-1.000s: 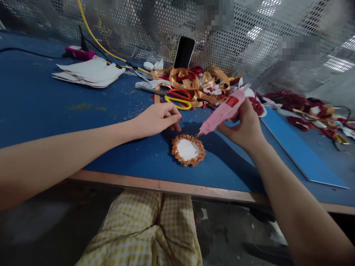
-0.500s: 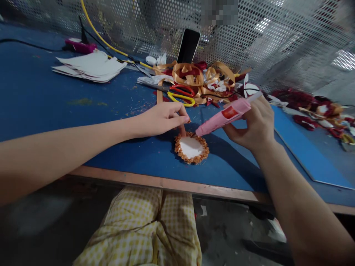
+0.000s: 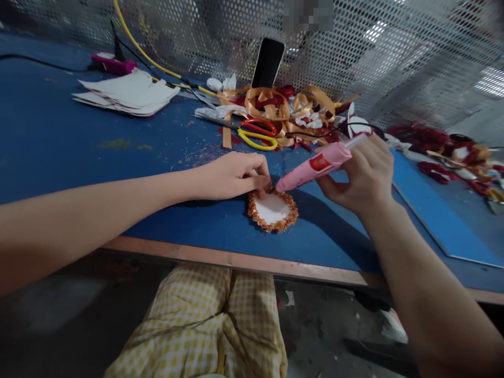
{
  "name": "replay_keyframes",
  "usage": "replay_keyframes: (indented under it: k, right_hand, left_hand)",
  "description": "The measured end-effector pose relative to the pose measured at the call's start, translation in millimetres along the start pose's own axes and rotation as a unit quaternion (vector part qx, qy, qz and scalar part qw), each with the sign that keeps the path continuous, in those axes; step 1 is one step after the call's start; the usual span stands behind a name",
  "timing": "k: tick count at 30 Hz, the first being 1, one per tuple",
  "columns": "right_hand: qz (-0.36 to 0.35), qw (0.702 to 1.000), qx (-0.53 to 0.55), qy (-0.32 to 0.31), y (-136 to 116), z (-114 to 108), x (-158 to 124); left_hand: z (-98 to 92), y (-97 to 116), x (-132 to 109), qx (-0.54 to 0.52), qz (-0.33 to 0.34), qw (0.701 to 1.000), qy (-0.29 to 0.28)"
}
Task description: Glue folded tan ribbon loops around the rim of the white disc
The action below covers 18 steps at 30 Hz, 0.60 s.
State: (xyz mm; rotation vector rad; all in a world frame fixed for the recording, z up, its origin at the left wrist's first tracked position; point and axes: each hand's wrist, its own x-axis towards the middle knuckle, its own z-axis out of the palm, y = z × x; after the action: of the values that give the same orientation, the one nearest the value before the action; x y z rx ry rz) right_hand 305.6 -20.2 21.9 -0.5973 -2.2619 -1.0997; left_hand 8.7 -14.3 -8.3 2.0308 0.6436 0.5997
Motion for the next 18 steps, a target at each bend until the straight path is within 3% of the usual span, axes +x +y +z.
replay_keyframes:
  k: [18]
  right_hand:
    - [-0.004, 1.0, 0.001, 0.001, -1.2, -1.1, 2.4]
  left_hand:
    - [-0.6, -2.4, 0.4, 0.015, 0.019, 1.0, -0.004]
